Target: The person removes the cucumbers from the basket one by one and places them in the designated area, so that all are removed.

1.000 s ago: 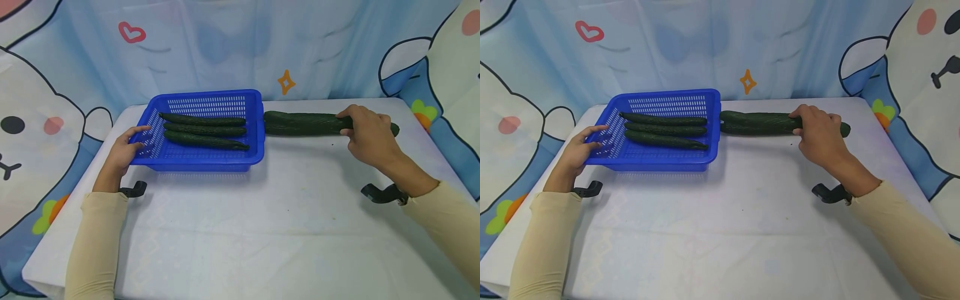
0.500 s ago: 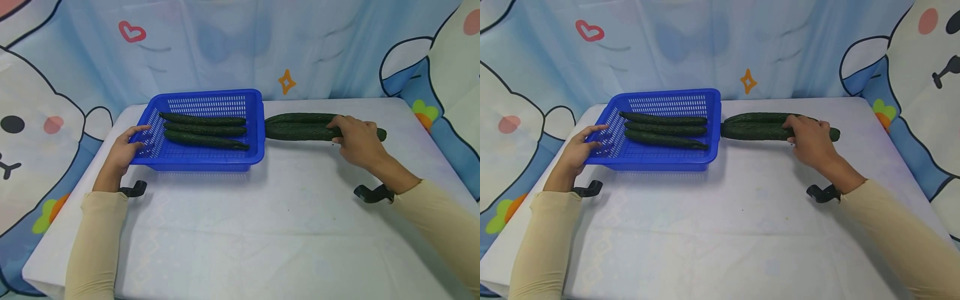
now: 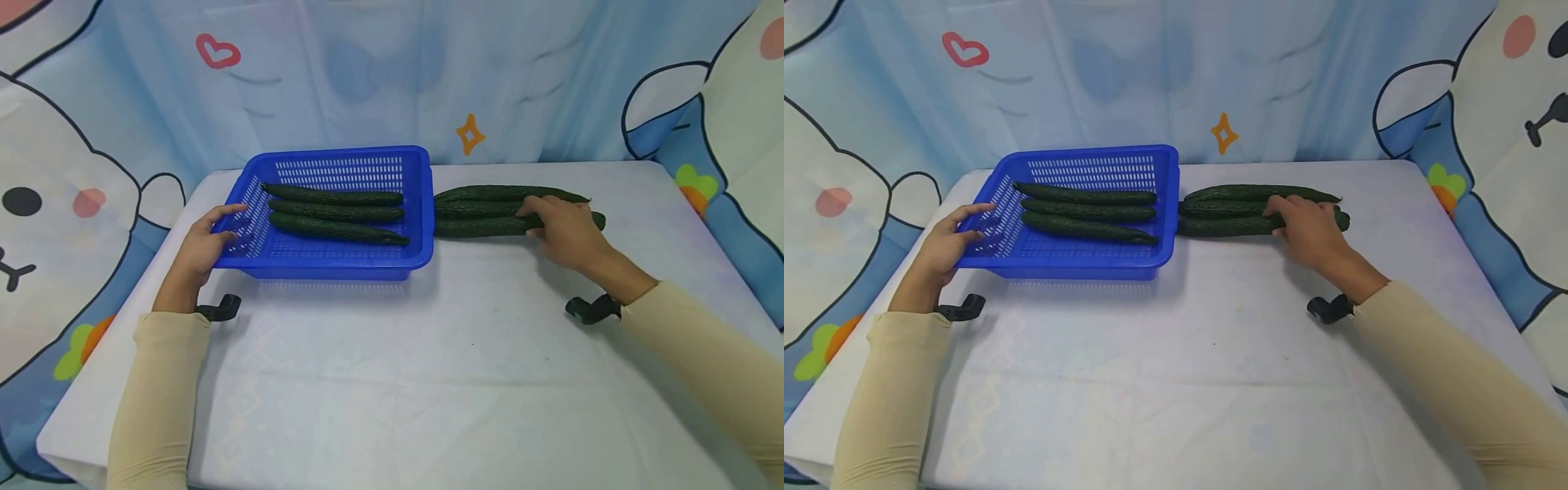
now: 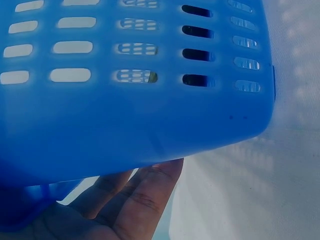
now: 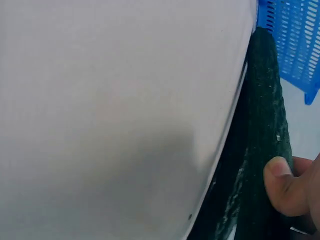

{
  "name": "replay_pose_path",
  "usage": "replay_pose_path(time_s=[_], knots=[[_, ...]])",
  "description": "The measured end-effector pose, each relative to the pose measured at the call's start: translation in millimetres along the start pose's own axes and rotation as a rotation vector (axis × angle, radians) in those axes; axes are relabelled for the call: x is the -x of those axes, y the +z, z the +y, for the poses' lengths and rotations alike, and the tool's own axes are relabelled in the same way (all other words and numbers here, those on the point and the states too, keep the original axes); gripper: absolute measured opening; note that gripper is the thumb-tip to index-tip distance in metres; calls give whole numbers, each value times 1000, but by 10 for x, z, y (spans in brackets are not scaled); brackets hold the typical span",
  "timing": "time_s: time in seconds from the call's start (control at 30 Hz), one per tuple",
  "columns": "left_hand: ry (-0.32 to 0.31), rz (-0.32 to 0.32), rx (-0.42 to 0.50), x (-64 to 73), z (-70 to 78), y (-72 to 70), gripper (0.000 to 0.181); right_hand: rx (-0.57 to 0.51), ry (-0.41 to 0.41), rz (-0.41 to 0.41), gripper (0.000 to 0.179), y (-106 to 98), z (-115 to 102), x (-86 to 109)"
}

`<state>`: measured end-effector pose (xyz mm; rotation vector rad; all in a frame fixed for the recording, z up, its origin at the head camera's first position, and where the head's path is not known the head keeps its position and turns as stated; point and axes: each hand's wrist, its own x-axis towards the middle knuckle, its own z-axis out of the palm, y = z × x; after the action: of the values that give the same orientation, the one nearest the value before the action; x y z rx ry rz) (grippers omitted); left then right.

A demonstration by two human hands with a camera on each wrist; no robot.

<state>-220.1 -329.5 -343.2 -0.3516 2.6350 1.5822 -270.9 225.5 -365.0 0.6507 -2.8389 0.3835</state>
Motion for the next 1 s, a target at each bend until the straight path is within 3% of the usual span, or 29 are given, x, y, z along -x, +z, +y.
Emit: replay_pose_path(time_s=[0.53, 0.83, 1.0], knots=[[1, -5, 7, 2, -1, -7, 55, -7, 4, -27, 32, 56, 105, -135], [1, -9, 6, 6, 1, -1, 55, 7, 63, -60, 32, 88, 52, -142], [6, -5, 7, 10, 11, 3, 55, 21, 36, -21, 19, 109, 64, -140]])
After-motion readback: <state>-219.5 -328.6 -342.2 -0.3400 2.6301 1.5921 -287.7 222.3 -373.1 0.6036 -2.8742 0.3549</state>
